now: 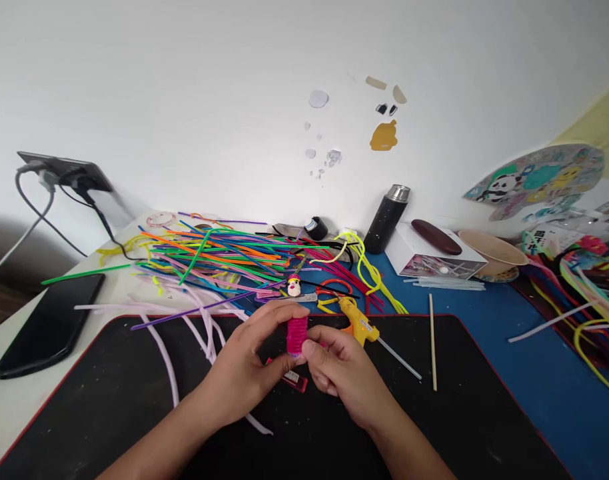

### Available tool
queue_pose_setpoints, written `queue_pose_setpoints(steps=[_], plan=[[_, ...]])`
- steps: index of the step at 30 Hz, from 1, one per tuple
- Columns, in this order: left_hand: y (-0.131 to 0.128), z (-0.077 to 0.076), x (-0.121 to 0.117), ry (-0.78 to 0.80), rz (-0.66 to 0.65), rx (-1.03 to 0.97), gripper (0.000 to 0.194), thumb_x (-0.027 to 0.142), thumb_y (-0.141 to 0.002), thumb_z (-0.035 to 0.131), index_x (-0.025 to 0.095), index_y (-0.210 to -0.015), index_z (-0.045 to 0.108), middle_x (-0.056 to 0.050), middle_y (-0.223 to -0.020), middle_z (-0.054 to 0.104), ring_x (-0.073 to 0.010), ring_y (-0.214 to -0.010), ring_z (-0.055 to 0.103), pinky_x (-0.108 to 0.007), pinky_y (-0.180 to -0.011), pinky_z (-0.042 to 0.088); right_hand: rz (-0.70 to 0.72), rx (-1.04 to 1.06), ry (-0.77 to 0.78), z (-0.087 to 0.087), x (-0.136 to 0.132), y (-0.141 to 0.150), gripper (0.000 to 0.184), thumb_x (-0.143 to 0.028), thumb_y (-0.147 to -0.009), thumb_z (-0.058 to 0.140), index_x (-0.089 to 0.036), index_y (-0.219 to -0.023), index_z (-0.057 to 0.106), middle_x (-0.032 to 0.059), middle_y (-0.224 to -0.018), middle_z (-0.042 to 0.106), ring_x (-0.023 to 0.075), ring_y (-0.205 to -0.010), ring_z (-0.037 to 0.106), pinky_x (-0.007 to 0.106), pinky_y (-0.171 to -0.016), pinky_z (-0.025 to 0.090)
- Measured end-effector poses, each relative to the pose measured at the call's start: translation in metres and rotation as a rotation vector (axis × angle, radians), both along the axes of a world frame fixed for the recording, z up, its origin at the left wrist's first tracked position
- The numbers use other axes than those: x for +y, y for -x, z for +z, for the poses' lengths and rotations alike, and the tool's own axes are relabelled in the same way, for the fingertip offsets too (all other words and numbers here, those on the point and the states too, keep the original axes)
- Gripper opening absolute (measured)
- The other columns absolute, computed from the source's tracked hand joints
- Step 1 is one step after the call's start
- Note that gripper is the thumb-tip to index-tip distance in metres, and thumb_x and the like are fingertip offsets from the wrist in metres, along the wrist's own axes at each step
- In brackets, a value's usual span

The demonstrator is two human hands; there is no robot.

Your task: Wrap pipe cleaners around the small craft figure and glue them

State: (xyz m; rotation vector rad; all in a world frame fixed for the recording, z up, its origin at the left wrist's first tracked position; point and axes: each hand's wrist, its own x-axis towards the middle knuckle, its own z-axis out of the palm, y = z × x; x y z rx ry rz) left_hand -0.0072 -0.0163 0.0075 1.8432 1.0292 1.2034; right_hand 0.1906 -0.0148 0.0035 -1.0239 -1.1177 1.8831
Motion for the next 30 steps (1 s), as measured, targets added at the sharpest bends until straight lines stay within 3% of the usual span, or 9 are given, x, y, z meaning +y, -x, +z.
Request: queue_pose_setpoints(steps=[6, 12, 17, 19, 22, 25, 30], plan=[[-0.005, -0.006, -0.003, 0.11, 0.048, -0.139, 0.045, 0.022, -0.086, 0.084, 0.037, -0.127, 0.076, -0.005, -0.128, 0.076, -0.0284, -0.124, 0.069, -0.04, -0.108, 0.054, 0.0, 0.077, 0.054, -0.001, -0.001, 0.004, 0.053, -0.065, -0.081, 0.087, -0.016, -0.086, 0.068, -0.0113, -0.048, 0.042, 0.0045, -0.043, 0.023, 0.022, -0.043, 0.014], [-0.008, -0.008, -0.006, 0.207, 0.048, -0.217, 0.043, 0.026, -0.086, 0.086, 0.039, -0.126, 0.078, -0.004, -0.131, 0.075, -0.03, -0.128, 0.065, -0.042, -0.115, 0.047, 0.017, 0.124, 0.067, 0.001, -0.004, 0.007, 0.054, -0.066, -0.081, 0.087, -0.015, -0.085, 0.068, -0.0113, -0.048, 0.042, 0.0046, -0.044, 0.022, 0.023, -0.045, 0.015], [-0.002, -0.008, -0.004, 0.427, -0.148, -0.355, 0.085, 0.031, -0.079, 0.094, 0.051, -0.153, 0.056, 0.0, -0.162, 0.058, -0.031, -0.144, 0.056, -0.039, -0.117, 0.045, -0.028, 0.094, 0.058, 0.003, -0.001, 0.004, 0.053, -0.066, -0.081, 0.087, -0.017, -0.087, 0.067, -0.0132, -0.049, 0.037, 0.0044, -0.043, 0.021, 0.023, -0.045, 0.015], [0.002, -0.007, -0.001, 0.482, -0.187, -0.421, 0.068, 0.039, -0.088, 0.087, 0.046, -0.15, 0.061, -0.002, -0.159, 0.062, -0.0311, -0.137, 0.062, -0.039, -0.113, 0.049, -0.039, 0.068, 0.029, 0.003, 0.0, 0.003, 0.055, -0.067, -0.08, 0.087, -0.016, -0.089, 0.068, -0.0138, -0.05, 0.035, 0.0042, -0.042, 0.021, 0.023, -0.044, 0.014], [0.006, -0.003, 0.003, 0.558, -0.218, -0.439, 0.05, 0.042, -0.092, 0.082, 0.037, -0.14, 0.072, -0.007, -0.138, 0.075, -0.0301, -0.123, 0.07, -0.037, -0.104, 0.054, -0.038, 0.028, -0.012, 0.005, 0.0, 0.003, 0.059, -0.071, -0.076, 0.087, -0.017, -0.088, 0.068, -0.0124, -0.053, 0.039, 0.004, -0.042, 0.024, 0.023, -0.044, 0.015], [0.007, 0.0, 0.005, 0.578, -0.202, -0.443, 0.045, 0.038, -0.089, 0.085, 0.036, -0.133, 0.077, -0.006, -0.123, 0.08, -0.0276, -0.114, 0.072, -0.034, -0.097, 0.056, -0.026, -0.016, -0.046, 0.005, -0.001, 0.004, 0.061, -0.074, -0.074, 0.086, -0.017, -0.085, 0.068, -0.0117, -0.054, 0.04, 0.0041, -0.043, 0.025, 0.023, -0.044, 0.017], [0.008, 0.0, 0.005, 0.577, -0.218, -0.444, 0.045, 0.036, -0.085, 0.09, 0.036, -0.129, 0.08, -0.004, -0.118, 0.081, -0.0264, -0.11, 0.072, -0.035, -0.096, 0.056, -0.023, -0.083, -0.077, 0.003, -0.002, 0.004, 0.061, -0.073, -0.076, 0.087, -0.016, -0.091, 0.072, -0.0115, -0.055, 0.04, 0.0043, -0.045, 0.024, 0.024, -0.045, 0.018]])
